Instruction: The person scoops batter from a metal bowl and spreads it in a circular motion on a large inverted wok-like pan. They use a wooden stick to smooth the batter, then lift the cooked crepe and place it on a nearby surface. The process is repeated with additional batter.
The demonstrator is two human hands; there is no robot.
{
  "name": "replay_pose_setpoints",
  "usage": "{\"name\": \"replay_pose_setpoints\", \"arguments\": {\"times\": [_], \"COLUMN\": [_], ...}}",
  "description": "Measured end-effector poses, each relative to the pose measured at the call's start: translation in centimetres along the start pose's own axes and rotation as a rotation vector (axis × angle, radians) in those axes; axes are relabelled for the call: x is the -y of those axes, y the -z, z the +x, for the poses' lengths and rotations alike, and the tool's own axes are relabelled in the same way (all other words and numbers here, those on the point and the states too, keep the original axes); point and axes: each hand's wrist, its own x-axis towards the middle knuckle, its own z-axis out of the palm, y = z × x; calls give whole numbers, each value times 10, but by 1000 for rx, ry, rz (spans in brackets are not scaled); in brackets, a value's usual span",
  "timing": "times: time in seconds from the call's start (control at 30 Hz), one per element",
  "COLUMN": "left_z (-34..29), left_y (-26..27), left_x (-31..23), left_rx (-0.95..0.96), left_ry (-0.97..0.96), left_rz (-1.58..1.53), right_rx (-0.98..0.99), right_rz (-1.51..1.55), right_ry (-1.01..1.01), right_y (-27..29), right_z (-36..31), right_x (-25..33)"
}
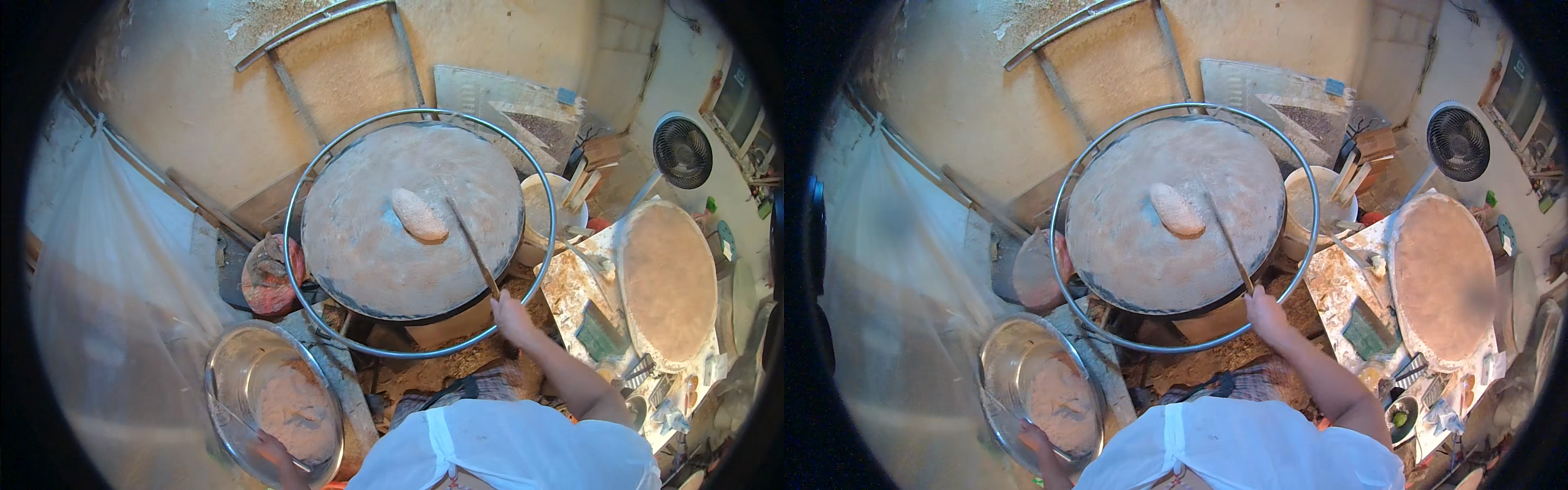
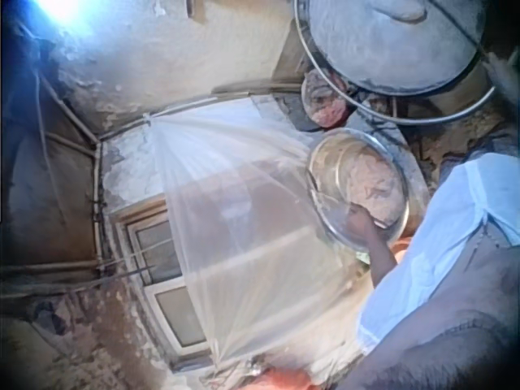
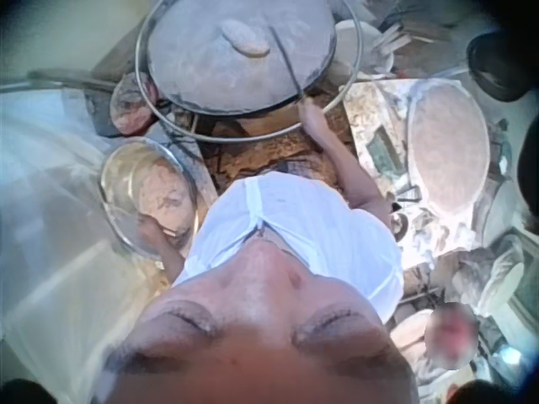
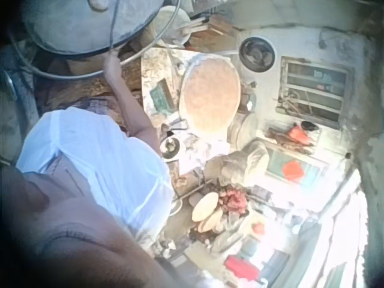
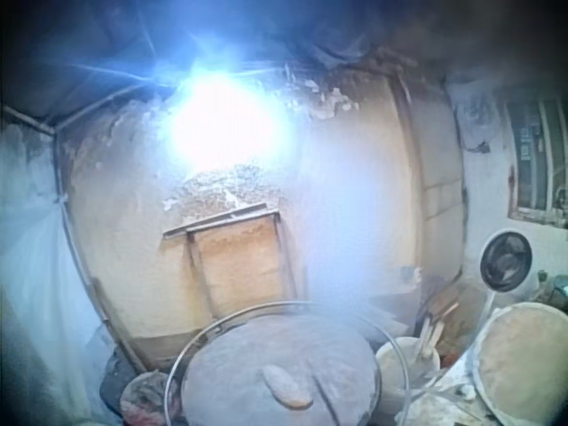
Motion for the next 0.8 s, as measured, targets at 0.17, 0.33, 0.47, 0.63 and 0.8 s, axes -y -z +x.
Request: {"name": "replay_pose_setpoints", "arguments": {"times": [0.17,0.33,0.47,0.63,0.8], "left_z": [-28,-70,-94,-122,-120], "left_y": [-55,-90,-118,-190,-237], "left_x": [-154,-254,-303,-387,-417], "left_rx": [396,666,975,1296,1396], "left_ry": [265,233,240,442,561], "left_rz": [-632,-653,-649,-793,-779], "right_rx": [106,86,142,169,99], "right_rz": [-33,-82,-19,-101,-52], "right_ry": [140,104,34,216,38], "right_y": [-28,2,-14,8,28], "right_z": [-12,15,-8,50,32], "right_x": [36,7,15,27,5]}}
